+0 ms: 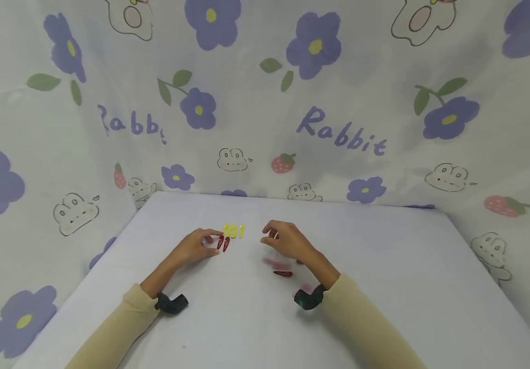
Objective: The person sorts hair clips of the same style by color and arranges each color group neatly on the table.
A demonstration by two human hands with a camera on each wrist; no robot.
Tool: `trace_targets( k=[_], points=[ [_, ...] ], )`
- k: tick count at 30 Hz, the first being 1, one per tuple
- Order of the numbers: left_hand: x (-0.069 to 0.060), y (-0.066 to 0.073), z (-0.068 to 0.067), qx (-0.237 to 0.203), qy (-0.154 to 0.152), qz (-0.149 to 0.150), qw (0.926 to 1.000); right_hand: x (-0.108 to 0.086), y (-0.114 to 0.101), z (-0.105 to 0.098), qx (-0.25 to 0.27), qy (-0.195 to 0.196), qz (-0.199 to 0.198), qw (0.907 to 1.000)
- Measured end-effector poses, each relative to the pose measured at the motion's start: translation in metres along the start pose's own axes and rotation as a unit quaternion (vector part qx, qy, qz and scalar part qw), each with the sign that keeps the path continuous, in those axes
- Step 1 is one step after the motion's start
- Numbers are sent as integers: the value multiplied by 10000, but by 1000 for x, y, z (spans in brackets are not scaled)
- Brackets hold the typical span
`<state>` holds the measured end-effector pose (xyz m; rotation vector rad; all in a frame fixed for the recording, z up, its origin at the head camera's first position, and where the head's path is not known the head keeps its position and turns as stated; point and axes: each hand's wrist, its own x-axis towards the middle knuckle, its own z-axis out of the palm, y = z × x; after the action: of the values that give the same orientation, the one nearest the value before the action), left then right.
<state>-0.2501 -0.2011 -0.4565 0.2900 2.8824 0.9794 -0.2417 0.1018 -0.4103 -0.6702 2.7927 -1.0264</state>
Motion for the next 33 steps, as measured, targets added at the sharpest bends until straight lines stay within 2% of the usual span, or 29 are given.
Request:
trace_targets(
  k=[4,12,21,26,30,33],
  points=[
    [-2,-1,1,-19,35,85,10000,-14,16,-11,-178,30,50,9998],
    [-2,-3,1,14,34,69,10000,-34,38,-28,-271,11,71,9996],
    [-2,-1,1,118,-43,102,9999,-51,62,-27,-287,-249,233,9990],
    [-2,3,2,104,-48,-4,9999,-59,70,-28,-214,-150,310,9992],
    [-1,2,2,97,-61,-46,9999,-63,75,-32,-284,-1,104,9995],
    [0,1,2,82,-59,-114,9999,-64,80,-31,-386,32,-253,9989]
  ],
)
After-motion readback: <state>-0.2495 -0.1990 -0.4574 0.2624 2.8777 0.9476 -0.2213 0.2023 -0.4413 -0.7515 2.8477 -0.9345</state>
